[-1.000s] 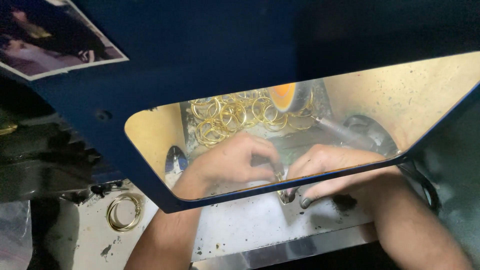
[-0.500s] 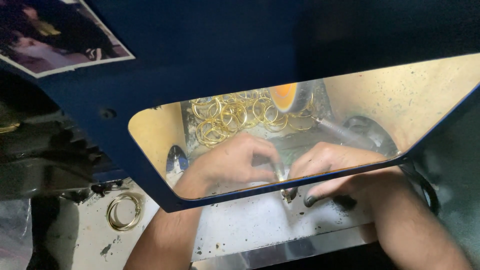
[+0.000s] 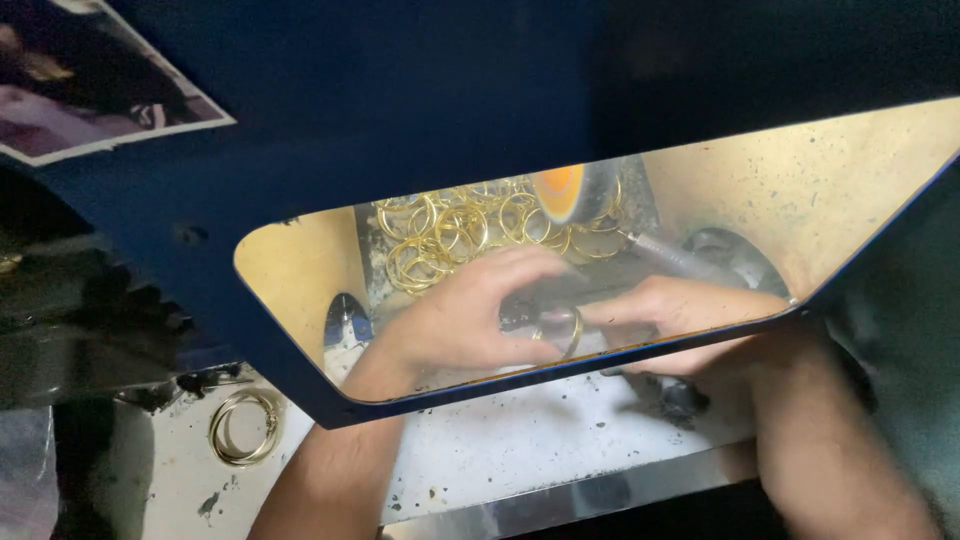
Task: Polishing gold-colored rings using a bench-mounted polishing machine with a rotating wheel inside a protective enclosure.
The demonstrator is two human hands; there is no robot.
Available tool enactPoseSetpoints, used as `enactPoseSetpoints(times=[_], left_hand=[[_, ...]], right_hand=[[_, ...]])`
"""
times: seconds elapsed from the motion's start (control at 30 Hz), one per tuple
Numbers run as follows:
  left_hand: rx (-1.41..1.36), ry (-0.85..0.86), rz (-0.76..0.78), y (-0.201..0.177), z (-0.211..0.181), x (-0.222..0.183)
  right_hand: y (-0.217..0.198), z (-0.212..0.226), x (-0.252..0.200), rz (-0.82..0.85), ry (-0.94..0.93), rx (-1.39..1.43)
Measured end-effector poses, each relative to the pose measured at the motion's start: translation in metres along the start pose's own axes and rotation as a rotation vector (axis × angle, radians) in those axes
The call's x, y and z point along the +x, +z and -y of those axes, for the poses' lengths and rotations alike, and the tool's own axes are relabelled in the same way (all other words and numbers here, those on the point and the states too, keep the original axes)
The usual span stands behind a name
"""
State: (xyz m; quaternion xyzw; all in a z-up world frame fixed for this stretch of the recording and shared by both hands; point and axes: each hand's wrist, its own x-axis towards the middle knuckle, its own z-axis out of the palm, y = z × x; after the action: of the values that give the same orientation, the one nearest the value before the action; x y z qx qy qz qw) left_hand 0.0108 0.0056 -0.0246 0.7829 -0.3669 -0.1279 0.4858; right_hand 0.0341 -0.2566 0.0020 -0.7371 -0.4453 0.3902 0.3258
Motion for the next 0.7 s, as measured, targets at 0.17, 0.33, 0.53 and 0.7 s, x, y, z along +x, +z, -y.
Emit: enactPoseSetpoints(times=[0.17, 0.33, 0.53, 0.7], left_hand=[[0.147, -0.127, 0.093, 0.009, 0.012, 0.005], [0.160, -0.158, 0.090, 0.011, 0.018, 0.006], [0.118, -0.077, 0.034, 0.010, 0.021, 0.004], [0.049, -0.005, 0.025, 0.007, 0.017, 0.003]], right_hand=[[0.004, 0.004, 0.000, 0.066, 0.041, 0.023], [0.011, 0.013, -0.002, 0.115, 0.193, -0.038], [0.007, 0.030, 0.008, 0.259, 0.277, -0.026], [0.007, 0.029, 0.007, 0.216, 0.384, -0.204]])
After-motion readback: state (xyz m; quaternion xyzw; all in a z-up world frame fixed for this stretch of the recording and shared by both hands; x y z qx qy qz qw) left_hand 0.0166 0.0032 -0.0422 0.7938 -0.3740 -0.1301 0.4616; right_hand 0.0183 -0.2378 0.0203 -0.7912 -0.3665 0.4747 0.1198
